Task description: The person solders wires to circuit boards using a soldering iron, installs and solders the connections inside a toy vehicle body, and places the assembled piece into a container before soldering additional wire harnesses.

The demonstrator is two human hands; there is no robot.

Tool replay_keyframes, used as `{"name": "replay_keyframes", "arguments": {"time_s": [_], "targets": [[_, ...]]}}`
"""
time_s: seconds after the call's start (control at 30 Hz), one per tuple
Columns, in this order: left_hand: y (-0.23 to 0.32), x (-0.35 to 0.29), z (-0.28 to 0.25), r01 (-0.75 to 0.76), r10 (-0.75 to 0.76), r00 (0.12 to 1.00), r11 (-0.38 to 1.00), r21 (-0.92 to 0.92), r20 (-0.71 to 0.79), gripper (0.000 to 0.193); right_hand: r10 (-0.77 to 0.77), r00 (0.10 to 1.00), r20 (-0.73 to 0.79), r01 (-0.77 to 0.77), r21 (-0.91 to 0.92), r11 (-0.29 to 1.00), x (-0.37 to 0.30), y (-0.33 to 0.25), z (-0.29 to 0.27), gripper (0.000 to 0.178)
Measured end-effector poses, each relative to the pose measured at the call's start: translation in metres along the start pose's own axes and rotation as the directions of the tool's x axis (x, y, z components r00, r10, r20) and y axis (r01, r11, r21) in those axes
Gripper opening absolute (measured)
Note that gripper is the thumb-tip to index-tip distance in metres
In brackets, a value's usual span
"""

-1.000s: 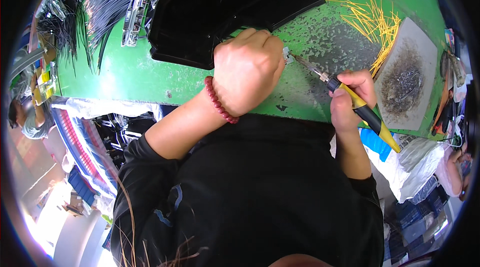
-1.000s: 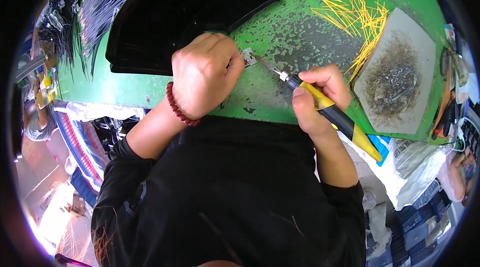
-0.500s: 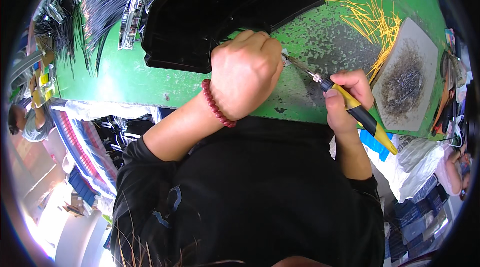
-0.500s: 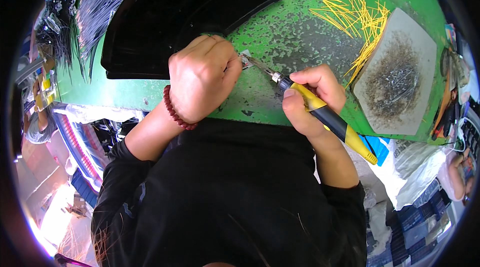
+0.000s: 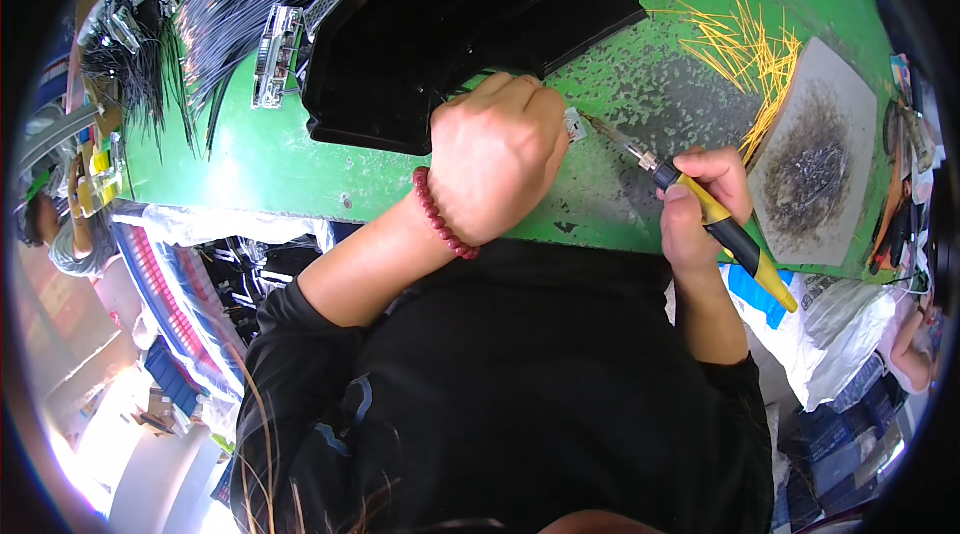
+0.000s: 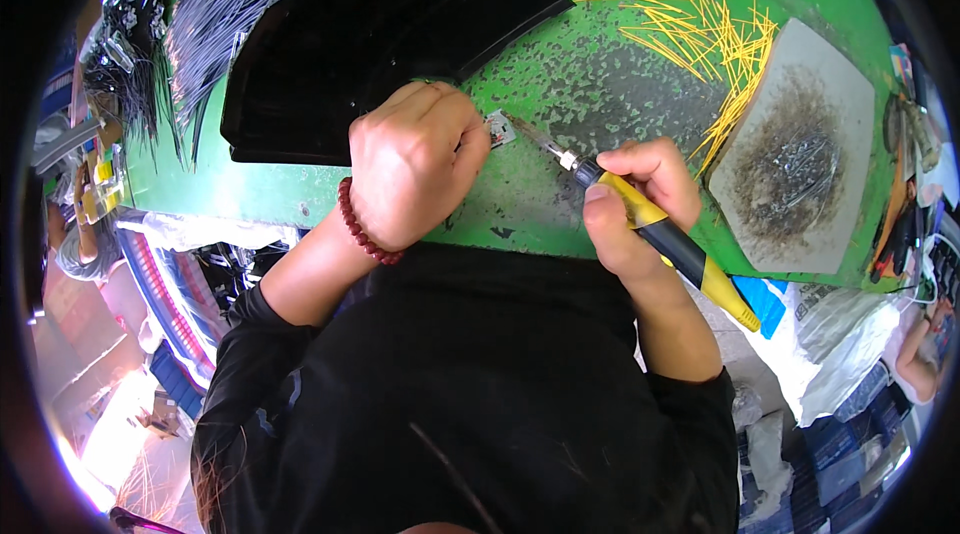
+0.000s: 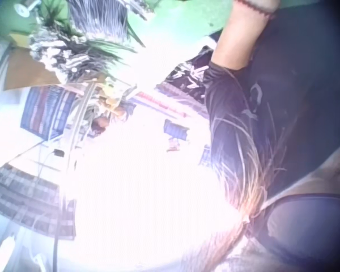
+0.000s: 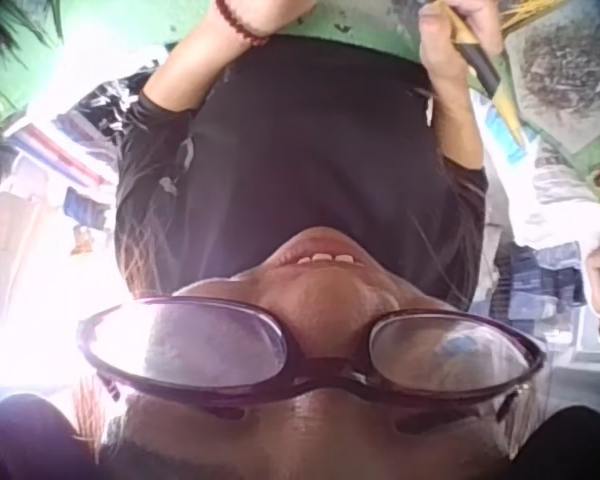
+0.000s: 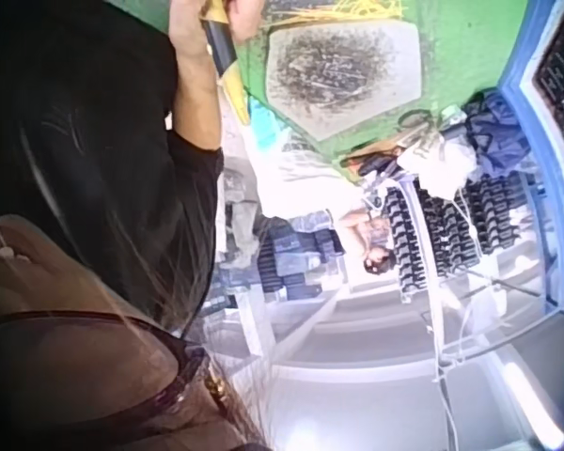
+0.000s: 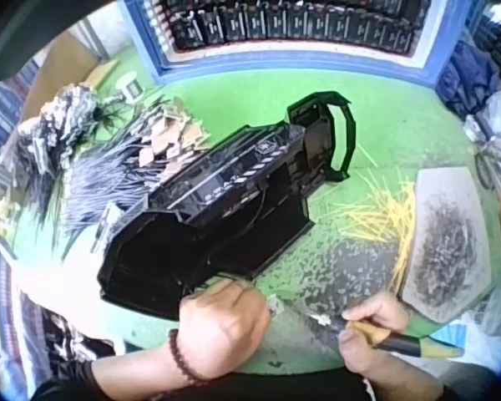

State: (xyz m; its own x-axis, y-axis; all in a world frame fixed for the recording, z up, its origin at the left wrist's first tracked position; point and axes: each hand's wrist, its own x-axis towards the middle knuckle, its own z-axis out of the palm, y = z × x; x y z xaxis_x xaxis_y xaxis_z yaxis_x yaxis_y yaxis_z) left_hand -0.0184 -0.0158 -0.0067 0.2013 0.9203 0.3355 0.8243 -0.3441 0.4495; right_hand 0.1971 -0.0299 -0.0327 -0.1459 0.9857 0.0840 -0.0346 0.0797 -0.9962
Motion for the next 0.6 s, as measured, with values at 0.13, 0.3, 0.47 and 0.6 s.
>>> {"name": "replay_keyframes", "arguments": {"time_s": [0.13, 0.3, 0.47, 0.6], "targets": [[0.0022, -0.0003, -0.0034, -0.006, 0.005, 0.999, 1.0, 0.02, 0.046, 0.013, -0.048, 0.999, 0.001, 0.048, -0.019, 0.999, -0.0007, 0.0012, -0.003, 0.027], [0.0007, -0.0019, -0.0038, -0.002, 0.003, 0.998, 1.0, -0.017, 0.063, 0.012, -0.061, 0.998, -0.011, 0.062, 0.026, 0.998, 0.0009, 0.0017, -0.0019, 0.022], [-0.0001, -0.002, -0.0043, 0.028, -0.024, 0.998, 0.998, -0.053, 0.06, 0.01, -0.055, 0.998, -0.015, 0.056, 0.041, 0.998, 0.0008, 0.002, -0.0029, 0.019], [-0.0015, -0.0011, -0.0034, -0.009, 0.012, 0.998, 0.999, -0.043, 0.06, 0.01, -0.055, 0.998, -0.001, 0.055, 0.066, 0.996, -0.0004, 0.0034, -0.0046, 0.019]]}}
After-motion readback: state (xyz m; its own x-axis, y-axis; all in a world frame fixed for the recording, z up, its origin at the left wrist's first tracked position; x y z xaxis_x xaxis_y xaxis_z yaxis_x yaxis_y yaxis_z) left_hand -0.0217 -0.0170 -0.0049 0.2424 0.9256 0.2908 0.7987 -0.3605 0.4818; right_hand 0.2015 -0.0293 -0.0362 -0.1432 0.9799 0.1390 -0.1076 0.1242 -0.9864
